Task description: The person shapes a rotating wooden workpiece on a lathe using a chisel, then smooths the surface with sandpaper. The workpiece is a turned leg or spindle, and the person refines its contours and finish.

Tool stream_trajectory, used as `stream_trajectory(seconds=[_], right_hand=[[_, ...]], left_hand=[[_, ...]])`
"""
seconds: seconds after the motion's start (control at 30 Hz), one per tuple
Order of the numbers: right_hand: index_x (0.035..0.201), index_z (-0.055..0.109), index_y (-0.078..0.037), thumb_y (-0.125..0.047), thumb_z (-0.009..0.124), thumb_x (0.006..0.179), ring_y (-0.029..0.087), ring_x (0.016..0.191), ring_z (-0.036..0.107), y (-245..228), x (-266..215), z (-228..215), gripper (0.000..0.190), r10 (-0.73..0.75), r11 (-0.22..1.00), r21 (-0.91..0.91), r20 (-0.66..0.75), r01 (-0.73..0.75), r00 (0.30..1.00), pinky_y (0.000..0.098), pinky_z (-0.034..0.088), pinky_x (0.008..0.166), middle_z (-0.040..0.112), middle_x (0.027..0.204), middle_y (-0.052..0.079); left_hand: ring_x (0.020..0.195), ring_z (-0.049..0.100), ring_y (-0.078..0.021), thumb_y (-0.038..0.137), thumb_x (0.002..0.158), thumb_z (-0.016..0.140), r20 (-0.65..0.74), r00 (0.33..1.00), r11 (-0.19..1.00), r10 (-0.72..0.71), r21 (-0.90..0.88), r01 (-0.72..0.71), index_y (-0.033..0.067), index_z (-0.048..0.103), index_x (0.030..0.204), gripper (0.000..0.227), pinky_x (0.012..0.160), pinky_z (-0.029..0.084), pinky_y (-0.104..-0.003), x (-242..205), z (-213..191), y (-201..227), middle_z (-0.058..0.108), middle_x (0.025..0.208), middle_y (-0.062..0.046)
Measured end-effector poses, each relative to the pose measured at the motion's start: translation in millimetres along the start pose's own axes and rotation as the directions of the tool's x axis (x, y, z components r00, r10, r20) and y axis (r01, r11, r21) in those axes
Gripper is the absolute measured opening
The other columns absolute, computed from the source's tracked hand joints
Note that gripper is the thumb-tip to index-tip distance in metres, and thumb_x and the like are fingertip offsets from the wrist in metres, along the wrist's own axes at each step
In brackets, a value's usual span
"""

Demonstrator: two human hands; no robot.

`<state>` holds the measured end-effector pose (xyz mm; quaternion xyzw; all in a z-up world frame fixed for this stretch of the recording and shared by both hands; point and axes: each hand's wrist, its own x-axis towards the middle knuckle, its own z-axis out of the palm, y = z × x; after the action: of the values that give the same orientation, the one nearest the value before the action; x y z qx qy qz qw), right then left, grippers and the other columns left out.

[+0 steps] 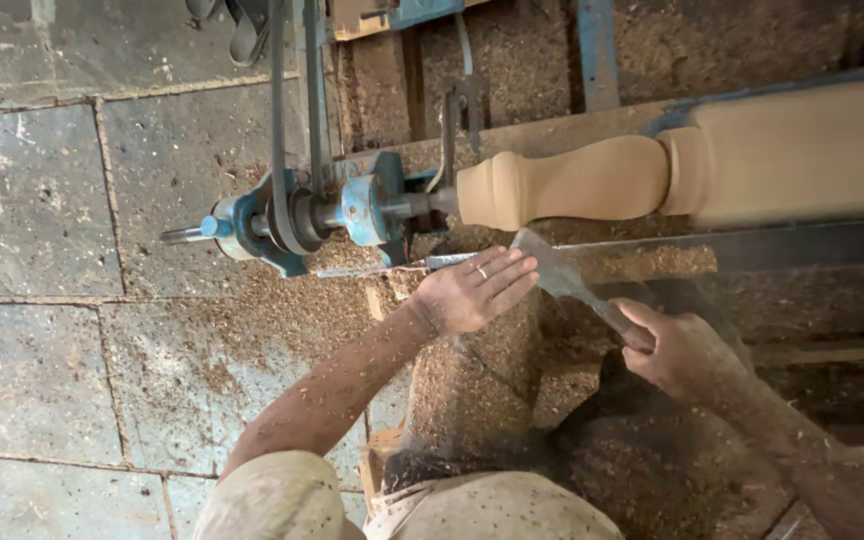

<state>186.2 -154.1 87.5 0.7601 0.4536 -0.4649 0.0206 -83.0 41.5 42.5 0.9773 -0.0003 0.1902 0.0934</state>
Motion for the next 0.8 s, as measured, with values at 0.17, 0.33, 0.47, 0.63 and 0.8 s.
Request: stream_trajectory(seconds=[0.17, 0.33, 0.47, 0.63, 0.8], right_hand=[[0.153, 0.044, -0.022, -0.033, 0.072, 0.084, 0.025, 0.064, 0.074, 4.7, 3.1, 7.0, 0.075, -0.002, 0.999, -0.039, 0.040, 0.003, 0.999, 0.0395, 0.062, 0.066, 0.074, 0.076, 0.014], [0.151, 0.045, -0.021, -0.032, 0.074, 0.082, 0.025, 0.062, 0.073, 3.9, -2.9, 22.9, 0.076, 0.005, 0.998, 0.068, -0.024, -0.003, 1.000, 0.0408, 0.060, 0.064, 0.073, 0.076, 0.015], [0.150, 0.047, -0.020, -0.026, 0.073, 0.081, 0.031, 0.066, 0.073, -4.0, -9.2, 35.5, 0.075, 0.015, 0.996, 0.094, -0.070, -0.008, 0.997, 0.0434, 0.058, 0.064, 0.071, 0.080, 0.019], [0.145, 0.050, -0.021, -0.023, 0.073, 0.080, 0.037, 0.070, 0.073, -23.3, -20.4, 45.3, 0.068, 0.000, 0.992, 0.128, -0.158, 0.021, 0.987, 0.0470, 0.057, 0.064, 0.070, 0.075, 0.019], [0.143, 0.049, -0.022, -0.022, 0.072, 0.082, 0.039, 0.072, 0.072, -45.4, -31.5, 50.7, 0.064, 0.066, 0.981, 0.187, -0.122, -0.042, 0.990, 0.0488, 0.056, 0.065, 0.070, 0.075, 0.018]], left_hand=[[0.132, 0.064, -0.0287, 0.011, 0.092, 0.063, -0.005, 1.000, 1.000, 0.010, 0.018, -0.010, 0.0011, 0.063, 0.139, 0.047, 0.116, 0.052, -0.042, -2.2, 0.0, -0.2, 0.064, 0.144, -0.015], [0.131, 0.065, -0.0295, 0.012, 0.091, 0.065, -0.020, 1.000, 1.000, 0.010, 0.023, -0.010, 0.0001, 0.063, 0.137, 0.047, 0.114, 0.053, -0.043, -3.8, 3.1, -1.1, 0.066, 0.141, -0.016], [0.130, 0.065, -0.0299, 0.013, 0.093, 0.066, -0.040, 0.999, 1.000, -0.006, 0.002, 0.006, 0.0005, 0.065, 0.134, 0.043, 0.114, 0.053, -0.043, -6.5, 3.5, -1.1, 0.066, 0.140, -0.016], [0.126, 0.067, -0.0321, 0.014, 0.093, 0.067, -0.086, 0.996, 1.000, -0.016, 0.008, 0.017, -0.0003, 0.068, 0.126, 0.036, 0.112, 0.054, -0.044, -10.2, 3.6, -0.7, 0.069, 0.135, -0.016], [0.121, 0.069, -0.0337, 0.022, 0.096, 0.072, -0.151, 0.986, 0.996, -0.075, -0.063, 0.066, -0.0009, 0.068, 0.120, 0.033, 0.110, 0.054, -0.046, -10.4, 9.4, 1.3, 0.070, 0.128, -0.017]])
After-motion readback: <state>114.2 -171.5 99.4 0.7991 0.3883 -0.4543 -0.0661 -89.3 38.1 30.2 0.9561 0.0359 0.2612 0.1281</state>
